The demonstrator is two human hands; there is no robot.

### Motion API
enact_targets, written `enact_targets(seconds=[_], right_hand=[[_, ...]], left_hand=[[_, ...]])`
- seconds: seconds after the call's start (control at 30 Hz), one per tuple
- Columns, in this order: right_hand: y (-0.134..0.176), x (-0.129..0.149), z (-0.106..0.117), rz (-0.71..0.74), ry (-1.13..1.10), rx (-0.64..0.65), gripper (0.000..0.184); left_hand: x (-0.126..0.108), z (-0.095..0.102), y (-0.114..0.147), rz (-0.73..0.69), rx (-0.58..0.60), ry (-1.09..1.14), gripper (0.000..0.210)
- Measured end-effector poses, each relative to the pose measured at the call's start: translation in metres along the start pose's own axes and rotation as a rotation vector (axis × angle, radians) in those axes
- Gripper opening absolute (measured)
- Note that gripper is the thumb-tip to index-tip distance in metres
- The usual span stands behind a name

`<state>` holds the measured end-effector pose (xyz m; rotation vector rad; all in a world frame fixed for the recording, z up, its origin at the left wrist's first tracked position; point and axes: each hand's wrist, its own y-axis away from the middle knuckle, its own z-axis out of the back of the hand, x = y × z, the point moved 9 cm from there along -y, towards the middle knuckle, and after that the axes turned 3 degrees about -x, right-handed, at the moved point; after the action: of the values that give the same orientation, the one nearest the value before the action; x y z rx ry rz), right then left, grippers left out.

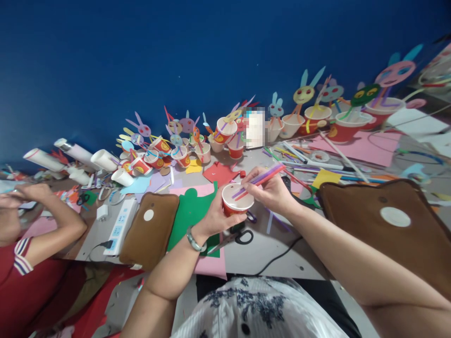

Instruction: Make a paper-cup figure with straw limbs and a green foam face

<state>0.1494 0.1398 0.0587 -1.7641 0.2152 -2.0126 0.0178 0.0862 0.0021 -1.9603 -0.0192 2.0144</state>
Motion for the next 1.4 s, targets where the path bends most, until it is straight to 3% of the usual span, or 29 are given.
enact_targets(seconds=[0.4,0.7,0.93,1.4], right_hand=[[0.001,0.008,0.009,0.028,0.051,-0.082,0.009],[0.015,0.04,0.006,0.334,0.351,-0.191,0.014],[0.016,0.037,0.003,0.274,0.373,-0.189,0.015],[0.016,0.039,-0.005,0.309,0.327,-0.116,0.021]], left_hand=[[-0.007,0.005,-0.003,-0.06,-0.053,-0.031,0.069],[-0.004,0.01,-0.004,-0.067,-0.122,-0.095,0.079],[-0.004,0.011,-0.003,-0.082,-0.136,-0.131,0.082],[-0.003,0.014,-0.002,-0.105,-0.129,-0.157,0.085]])
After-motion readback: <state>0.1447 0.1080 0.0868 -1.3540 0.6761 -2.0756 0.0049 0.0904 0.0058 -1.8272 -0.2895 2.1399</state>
